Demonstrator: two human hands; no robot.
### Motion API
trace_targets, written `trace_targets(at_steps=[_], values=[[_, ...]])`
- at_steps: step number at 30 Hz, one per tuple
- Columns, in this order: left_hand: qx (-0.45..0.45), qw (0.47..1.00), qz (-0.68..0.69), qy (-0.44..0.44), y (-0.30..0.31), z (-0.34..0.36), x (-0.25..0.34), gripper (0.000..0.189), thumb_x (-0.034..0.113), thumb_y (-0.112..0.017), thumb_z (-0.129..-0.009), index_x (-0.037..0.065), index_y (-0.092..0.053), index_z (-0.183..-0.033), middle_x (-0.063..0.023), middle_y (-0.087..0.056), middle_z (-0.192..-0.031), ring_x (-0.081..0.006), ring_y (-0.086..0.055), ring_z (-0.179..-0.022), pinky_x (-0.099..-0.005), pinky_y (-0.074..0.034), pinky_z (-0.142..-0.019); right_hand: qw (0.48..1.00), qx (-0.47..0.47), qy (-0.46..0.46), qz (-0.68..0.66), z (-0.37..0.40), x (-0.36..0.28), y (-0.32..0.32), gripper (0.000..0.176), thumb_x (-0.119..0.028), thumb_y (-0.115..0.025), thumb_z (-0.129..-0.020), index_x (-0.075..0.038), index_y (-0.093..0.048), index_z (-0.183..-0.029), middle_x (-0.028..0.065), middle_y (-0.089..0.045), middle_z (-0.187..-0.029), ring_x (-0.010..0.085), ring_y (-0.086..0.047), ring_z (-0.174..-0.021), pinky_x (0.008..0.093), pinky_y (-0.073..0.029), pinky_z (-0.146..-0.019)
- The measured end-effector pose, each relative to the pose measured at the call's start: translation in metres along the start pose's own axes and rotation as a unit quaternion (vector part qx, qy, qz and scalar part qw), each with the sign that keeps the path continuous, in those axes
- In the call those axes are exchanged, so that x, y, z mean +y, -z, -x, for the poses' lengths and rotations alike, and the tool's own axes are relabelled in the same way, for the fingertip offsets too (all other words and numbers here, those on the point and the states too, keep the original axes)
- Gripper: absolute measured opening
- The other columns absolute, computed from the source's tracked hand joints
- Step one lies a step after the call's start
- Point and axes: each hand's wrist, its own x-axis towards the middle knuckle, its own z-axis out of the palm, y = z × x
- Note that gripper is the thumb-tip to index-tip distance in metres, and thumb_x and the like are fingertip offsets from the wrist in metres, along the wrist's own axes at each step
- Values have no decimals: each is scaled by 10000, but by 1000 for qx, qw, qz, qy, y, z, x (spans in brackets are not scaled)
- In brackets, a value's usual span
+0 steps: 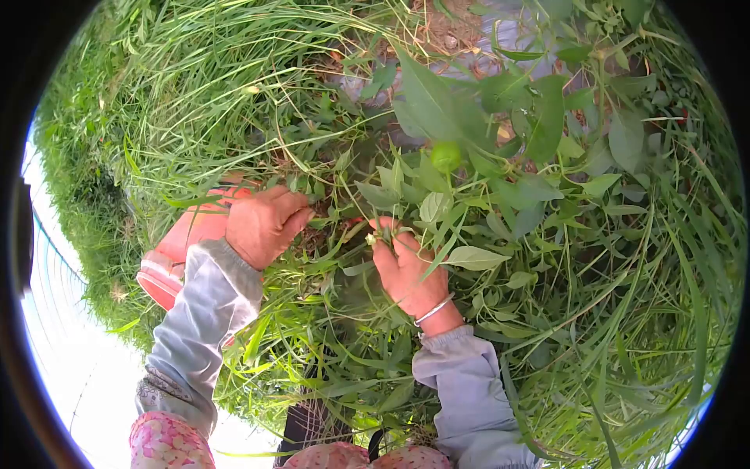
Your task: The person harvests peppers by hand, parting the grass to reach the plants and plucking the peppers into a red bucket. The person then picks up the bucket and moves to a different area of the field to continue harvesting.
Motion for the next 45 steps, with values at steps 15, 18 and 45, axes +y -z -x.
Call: trace_targets(at_steps=[15,18,45], values=[[-189,959,-196,77,-47,-38,-8,180,120,-474,-850,53,-596,-964,-112,-659,-835,-276,-648,-788,-388,-521,-651,999,5,-37,-1,-1,-5,-1,253,-202,-573,-828,-141,-603,-1072,81,-650,-900,260,-615,-800,363,-458,-761],[-113,981,-119,100,-43,-15,-19,172,188,-538,-808,95,-604,-936,-112,-645,-792,-293,-629,-722,-415,-499,-619,1000,18,-7,-2,0,-3,-2,250,-190,-576,-835,-111,-609,-1070,81,-648,-877,229,-612,-754,333,-463,-722],[-120,960,223,117,-21,16,-37,344,77,-550,-788,127,-525,-1128,-63,-609,-664,-190,-578,-571,-343,-440,-509,999,-9,-38,-11,0,-12,3,240,-169,-576,-854,-53,-617,-1061,40,-646,-904,144,-584,-749,280,-457,-692]])
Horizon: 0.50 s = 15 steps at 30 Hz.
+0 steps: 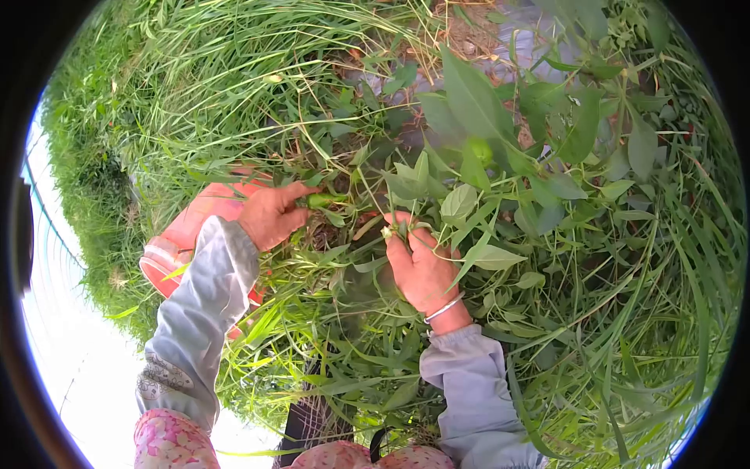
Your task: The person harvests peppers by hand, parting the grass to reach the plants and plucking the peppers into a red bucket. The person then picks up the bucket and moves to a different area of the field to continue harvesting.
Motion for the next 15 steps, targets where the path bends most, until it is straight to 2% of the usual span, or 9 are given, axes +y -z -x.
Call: trace_targets(at_steps=[2,3,6,9,11,12,13,14,15], values=[[-76,939,322,97,0,4,-11,427,46,-544,-781,154,-496,-1191,-28,-590,-712,-119,-523,-535,-266,-405,-459,1000,16,16,-2,0,5,-4,254,-229,-572,-844,-136,-596,-1079,66,-639,-838,226,-596,-714,335,-464,-692],[-80,899,419,93,5,7,-5,402,-13,-519,-769,129,-483,-1143,7,-547,-756,-46,-460,-565,-188,-372,-491,999,24,24,-3,0,7,-5,263,-260,-570,-839,-177,-586,-1088,79,-635,-805,268,-602,-697,362,-468,-692],[-87,911,398,66,6,20,5,329,-11,-576,-728,102,-484,-1023,8,-568,-722,-32,-473,-564,-230,-372,-473,999,12,23,20,-1,8,-5,272,-245,-577,-835,-169,-582,-1097,90,-634,-806,274,-601,-684,359,-469,-659],[-71,957,272,68,2,33,14,338,73,-629,-732,98,-465,-1027,-28,-584,-752,-94,-520,-557,-273,-424,-510,1000,17,12,-1,0,4,-8,316,-229,-598,-814,-179,-573,-1125,65,-640,-888,254,-605,-784,380,-446,-740],[-38,975,217,31,-2,41,33,371,134,-647,-733,105,-465,-1055,-59,-593,-763,-163,-566,-581,-305,-466,-555,988,38,124,84,-1,5,-11,375,-226,-612,-795,-196,-558,-1165,48,-619,-1004,245,-581,-898,407,-400,-824],[-42,971,235,-3,-9,44,44,376,94,-624,-734,95,-457,-1071,-45,-575,-754,-138,-548,-570,-286,-449,-535,975,48,178,127,0,6,-13,406,-224,-619,-786,-204,-550,-1185,39,-608,-1062,240,-568,-955,420,-377,-866],[-46,965,254,-36,-17,45,55,383,54,-600,-735,85,-449,-1087,-31,-557,-744,-113,-530,-559,-266,-432,-516,975,-6,139,175,4,-7,-8,504,-211,-645,-746,-241,-524,-1235,34,-543,-1199,236,-504,-1084,443,-300,-944],[-48,958,273,-70,-24,46,67,394,14,-576,-737,75,-442,-1103,-17,-538,-734,-87,-512,-549,-246,-415,-497,966,-7,154,207,6,-8,-11,521,-206,-647,-739,-246,-519,-1242,43,-537,-1209,243,-502,-1089,443,-301,-947],[-50,963,256,-71,-23,46,84,401,56,-599,-726,83,-445,-1096,-66,-568,-801,-173,-565,-614,-292,-455,-547,956,-8,171,239,6,-9,-12,538,-202,-650,-731,-251,-514,-1249,53,-531,-1218,251,-501,-1094,443,-303,-951]])
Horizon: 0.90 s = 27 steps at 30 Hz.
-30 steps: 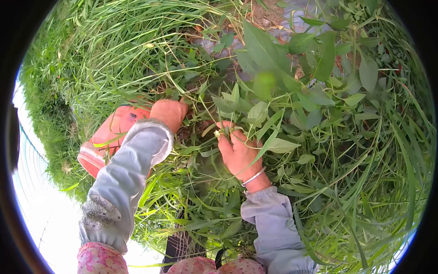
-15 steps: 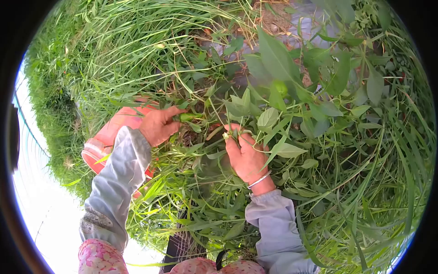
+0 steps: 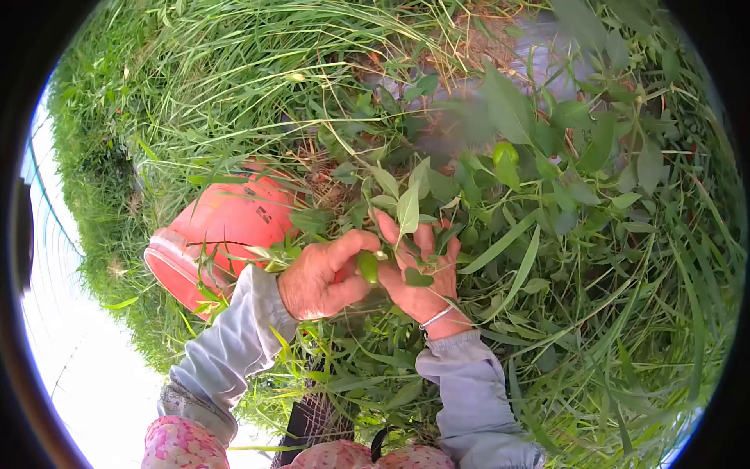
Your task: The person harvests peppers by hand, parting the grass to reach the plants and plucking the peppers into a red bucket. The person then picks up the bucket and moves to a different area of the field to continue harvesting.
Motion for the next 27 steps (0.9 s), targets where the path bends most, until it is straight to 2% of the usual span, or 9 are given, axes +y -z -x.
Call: trace_targets(at_steps=[2,5,9,13,14,19,23,26,27], values=[[19,999,-32,-36,-11,-4,14,415,88,-616,-710,78,-446,-1088,-117,-594,-895,-278,-624,-708,-349,-500,-609,991,36,20,-129,-7,3,3,522,-196,-645,-719,-262,-538,-1226,89,-488,-1274,285,-452,-1161,473,-294,-966],[29,997,5,-78,-14,-4,6,405,41,-557,-730,72,-444,-1118,-49,-546,-750,-132,-515,-554,-262,-420,-530,975,-48,43,-213,-1,25,-15,448,-194,-631,-723,-245,-585,-1166,128,-427,-1329,321,-389,-1219,500,-291,-967],[0,984,177,-19,-22,4,-7,342,4,-521,-770,63,-458,-1101,-10,-540,-813,-79,-498,-676,-228,-410,-590,995,-77,34,-60,1,13,-8,349,-173,-625,-717,-204,-640,-1065,180,-336,-1389,341,-350,-1248,508,-276,-978],[-89,959,267,25,-10,24,2,238,-13,-518,-798,42,-507,-1030,8,-524,-831,-66,-474,-713,-200,-386,-608,997,-36,15,-60,1,12,-13,224,-246,-595,-795,-196,-645,-1008,94,-623,-1044,289,-538,-994,487,-325,-894],[-136,952,269,46,-1,36,11,214,-11,-522,-803,37,-521,-1010,9,-520,-826,-67,-470,-706,-196,-380,-606,999,-13,32,-3,1,16,-21,190,-272,-587,-815,-196,-647,-979,34,-653,-779,261,-572,-848,476,-354,-825],[232,939,232,99,64,126,18,100,108,-542,-839,9,-548,-830,26,-484,-631,-49,-442,-557,-209,-350,-510,997,-3,-4,-78,-2,1,-12,177,-283,-604,-797,-183,-665,-930,101,-625,-885,284,-570,-841,468,-386,-750],[438,879,-76,171,110,198,-39,107,99,-590,-816,11,-558,-868,-23,-556,-677,-88,-498,-564,-232,-390,-520,999,-15,-7,-32,1,1,-10,192,-310,-639,-775,-187,-682,-915,78,-649,-821,281,-551,-892,447,-377,-798],[276,793,-534,97,123,211,-58,95,46,-588,-810,3,-565,-892,-68,-573,-694,-146,-547,-581,-259,-428,-549,999,-9,-5,-42,9,9,-25,193,-335,-630,-768,-232,-682,-923,19,-647,-677,242,-554,-922,485,-329,-862],[309,820,-476,76,122,195,-50,93,29,-585,-805,2,-567,-892,-82,-578,-712,-167,-556,-588,-265,-436,-556,999,-23,-6,-43,7,9,-22,193,-331,-629,-769,-234,-681,-927,18,-648,-684,239,-555,-925,489,-327,-863]])
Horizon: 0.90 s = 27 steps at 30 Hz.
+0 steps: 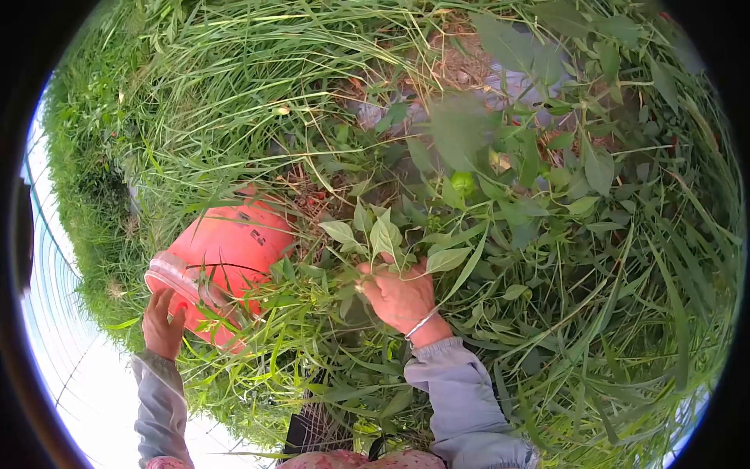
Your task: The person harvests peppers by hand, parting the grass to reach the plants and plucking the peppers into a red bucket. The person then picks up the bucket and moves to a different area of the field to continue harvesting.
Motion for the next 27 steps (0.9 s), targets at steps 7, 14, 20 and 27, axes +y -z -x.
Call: trace_targets(at_steps=[7,14,20,27], values=[[40,949,227,-216,-37,-178,161,119,-2,-562,-814,3,-579,-932,-130,-595,-826,-244,-587,-664,-296,-474,-609,997,-70,-16,1,8,-1,1,210,-303,-640,-733,-254,-683,-932,50,-643,-936,243,-576,-958,492,-331,-958],[-159,966,187,-75,-187,-313,182,260,189,-625,-776,1,-629,-955,-166,-639,-823,-303,-612,-739,-369,-476,-690,999,-33,23,35,14,1,-4,226,-297,-594,-768,-254,-672,-975,29,-646,-959,270,-599,-878,491,-325,-957],[-281,953,98,-44,-219,-292,190,464,351,-659,-718,-7,-599,-1007,-211,-622,-969,-327,-597,-934,-373,-466,-811,998,-2,47,29,12,1,-2,210,-261,-593,-754,-189,-660,-940,61,-638,-896,262,-605,-660,411,-454,-586],[-169,956,238,-4,-198,-239,183,473,135,-662,-705,93,-520,-1155,-186,-612,-1034,-333,-589,-951,-359,-464,-823,999,8,50,15,11,2,-4,200,-270,-606,-750,-182,-656,-923,58,-629,-876,262,-606,-673,408,-462,-603]])
